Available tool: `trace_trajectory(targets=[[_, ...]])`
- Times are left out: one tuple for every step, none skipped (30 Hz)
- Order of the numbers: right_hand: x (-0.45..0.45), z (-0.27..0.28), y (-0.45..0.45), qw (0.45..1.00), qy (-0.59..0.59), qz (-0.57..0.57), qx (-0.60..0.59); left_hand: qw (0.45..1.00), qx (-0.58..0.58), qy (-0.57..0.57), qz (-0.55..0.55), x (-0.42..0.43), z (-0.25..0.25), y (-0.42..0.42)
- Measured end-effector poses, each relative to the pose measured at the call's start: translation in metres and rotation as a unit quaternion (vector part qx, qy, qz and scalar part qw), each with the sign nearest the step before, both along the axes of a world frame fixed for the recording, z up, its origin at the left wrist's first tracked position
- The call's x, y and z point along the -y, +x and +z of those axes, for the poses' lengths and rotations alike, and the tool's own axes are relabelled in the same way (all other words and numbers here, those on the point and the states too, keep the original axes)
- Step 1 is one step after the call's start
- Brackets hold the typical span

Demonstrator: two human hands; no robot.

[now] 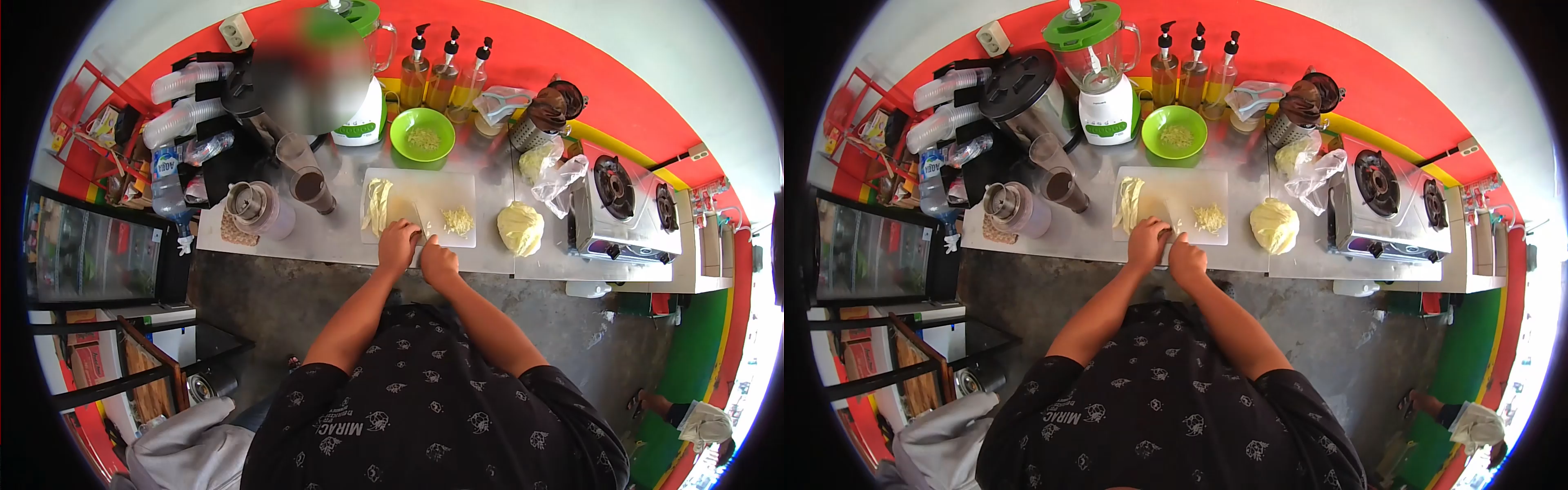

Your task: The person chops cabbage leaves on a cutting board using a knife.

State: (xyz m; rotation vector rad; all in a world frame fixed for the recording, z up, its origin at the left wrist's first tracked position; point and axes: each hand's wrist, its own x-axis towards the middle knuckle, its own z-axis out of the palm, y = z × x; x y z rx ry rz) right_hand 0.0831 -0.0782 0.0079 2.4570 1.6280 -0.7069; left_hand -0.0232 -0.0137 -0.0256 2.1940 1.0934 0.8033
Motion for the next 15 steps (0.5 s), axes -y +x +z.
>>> trace_trajectory(targets=[[-0.001,-0.001,-0.001,1.000,0.007,-0.020,-0.004,1.000,-0.005,-0.002,0.002,0.000,0.001,0.000],[-0.003,-0.002,0.001,1.000,0.007,-0.021,-0.003,1.000,-0.004,-0.002,0.001,-0.001,0.002,0.000],[-0.008,-0.002,0.003,1.000,0.012,-0.009,-0.001,1.000,-0.004,0.000,-0.007,-0.001,0.002,-0.002],[-0.010,-0.002,0.004,1.000,0.017,0.001,0.001,1.000,-0.005,0.003,-0.017,-0.002,0.002,-0.003],[-0.009,-0.001,0.005,1.000,0.019,-0.005,0.000,1.000,-0.006,0.005,-0.023,-0.003,0.002,-0.004],[-0.007,0.001,0.007,1.000,0.021,0.014,0.004,1.000,-0.017,-0.001,-0.022,-0.003,0.002,-0.003],[-0.006,0.003,0.009,0.999,0.023,0.032,0.008,0.999,-0.027,-0.007,-0.023,-0.004,0.002,-0.002],[-0.003,0.004,0.008,0.999,0.024,0.023,0.008,0.999,-0.026,-0.005,-0.032,-0.004,0.002,-0.002],[0.000,0.003,0.004,1.000,0.015,0.004,0.004,0.999,-0.024,0.002,-0.036,-0.004,0.002,-0.003],[0.002,0.002,0.001,1.000,0.007,-0.015,-0.002,0.999,-0.022,0.008,-0.040,-0.005,0.003,-0.002],[0.003,0.000,-0.002,1.000,0.008,-0.022,-0.002,0.999,-0.022,0.009,-0.046,-0.005,0.003,-0.002],[0.004,-0.002,-0.005,0.999,0.014,-0.034,-0.006,0.999,-0.024,0.007,-0.045,-0.004,0.003,-0.002],[0.003,-0.003,-0.006,0.999,0.019,-0.044,-0.009,0.999,-0.026,0.005,-0.042,-0.005,0.003,-0.002],[0.002,-0.006,-0.005,0.999,0.019,-0.046,-0.010,0.999,-0.027,0.005,-0.045,-0.006,0.002,-0.002],[0.001,-0.006,-0.005,0.998,0.029,-0.047,-0.013,0.998,-0.022,0.018,-0.049,-0.005,0.002,-0.003]])
